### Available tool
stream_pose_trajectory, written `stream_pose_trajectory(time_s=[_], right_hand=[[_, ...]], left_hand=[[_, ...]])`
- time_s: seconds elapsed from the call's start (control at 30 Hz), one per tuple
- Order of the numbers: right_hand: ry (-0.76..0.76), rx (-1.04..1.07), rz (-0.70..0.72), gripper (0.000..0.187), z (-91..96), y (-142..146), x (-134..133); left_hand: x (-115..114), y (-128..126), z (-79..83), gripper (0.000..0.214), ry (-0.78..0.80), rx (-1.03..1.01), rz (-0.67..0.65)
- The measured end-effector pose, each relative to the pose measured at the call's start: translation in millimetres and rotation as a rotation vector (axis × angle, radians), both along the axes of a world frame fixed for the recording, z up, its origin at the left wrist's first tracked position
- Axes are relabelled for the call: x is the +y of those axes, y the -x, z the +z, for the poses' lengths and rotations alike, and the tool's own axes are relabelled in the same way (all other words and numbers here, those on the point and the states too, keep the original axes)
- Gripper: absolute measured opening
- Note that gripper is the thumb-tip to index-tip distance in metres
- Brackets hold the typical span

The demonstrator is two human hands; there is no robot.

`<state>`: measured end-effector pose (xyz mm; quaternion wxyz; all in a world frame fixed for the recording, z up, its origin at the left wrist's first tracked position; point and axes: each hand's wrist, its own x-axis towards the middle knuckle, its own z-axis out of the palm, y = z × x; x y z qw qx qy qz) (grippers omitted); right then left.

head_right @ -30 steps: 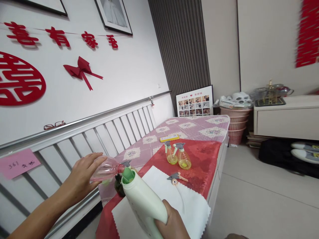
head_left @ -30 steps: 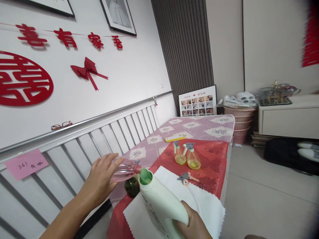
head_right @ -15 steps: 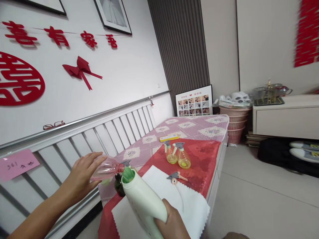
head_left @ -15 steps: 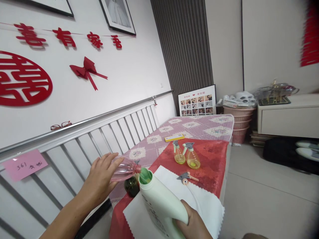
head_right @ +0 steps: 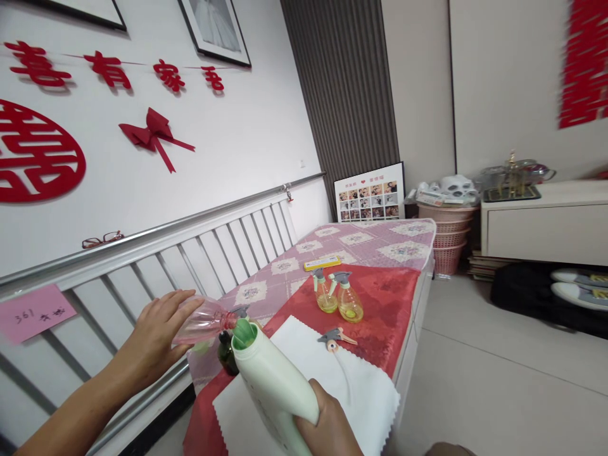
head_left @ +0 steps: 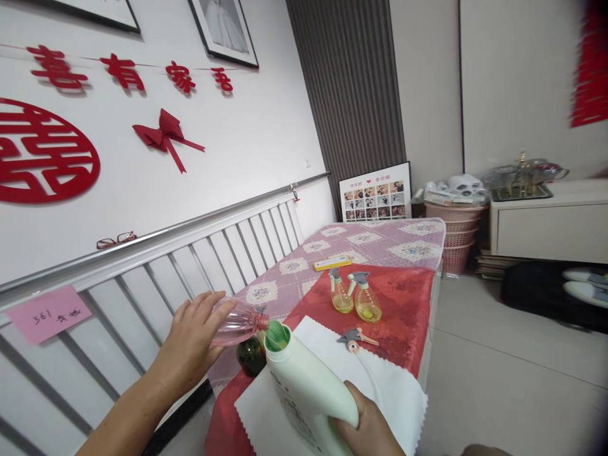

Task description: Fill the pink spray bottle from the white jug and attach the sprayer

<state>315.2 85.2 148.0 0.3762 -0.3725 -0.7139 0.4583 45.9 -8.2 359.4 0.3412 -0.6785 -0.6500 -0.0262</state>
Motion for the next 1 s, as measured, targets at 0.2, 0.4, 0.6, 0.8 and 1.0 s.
stream_pose_trajectory(time_s=[0.2, 0.4, 0.6, 0.8, 1.0], right_hand=[[0.002, -0.002, -0.005, 0.010, -1.3, 0.3, 0.9], [-0.011, -0.008, -0.002, 0.008, -0.6, -0.6, 1.1], [-0.014, 0.002, -0.002, 0.010, -1.6, -0.3, 1.7], [-0.007, 0.003, -0.004, 0.011, -2.2, 0.4, 1.8], [-0.025, -0.002, -0.002, 0.012, -4.3, 1.2, 3.4]], left_hand=[[-2.9, 0.4, 0.7, 0.058, 0.000, -0.003, -0.011], [-3.6, -0.3, 1.6, 0.058, 0.018, 0.004, -0.005], [-1.8, 0.4, 0.6, 0.058, 0.002, 0.012, 0.004], [-3.9, -0.3, 2.1, 0.058, 0.013, 0.013, 0.003], [-1.7, -1.0, 2.8, 0.059, 0.003, 0.033, 0.004]])
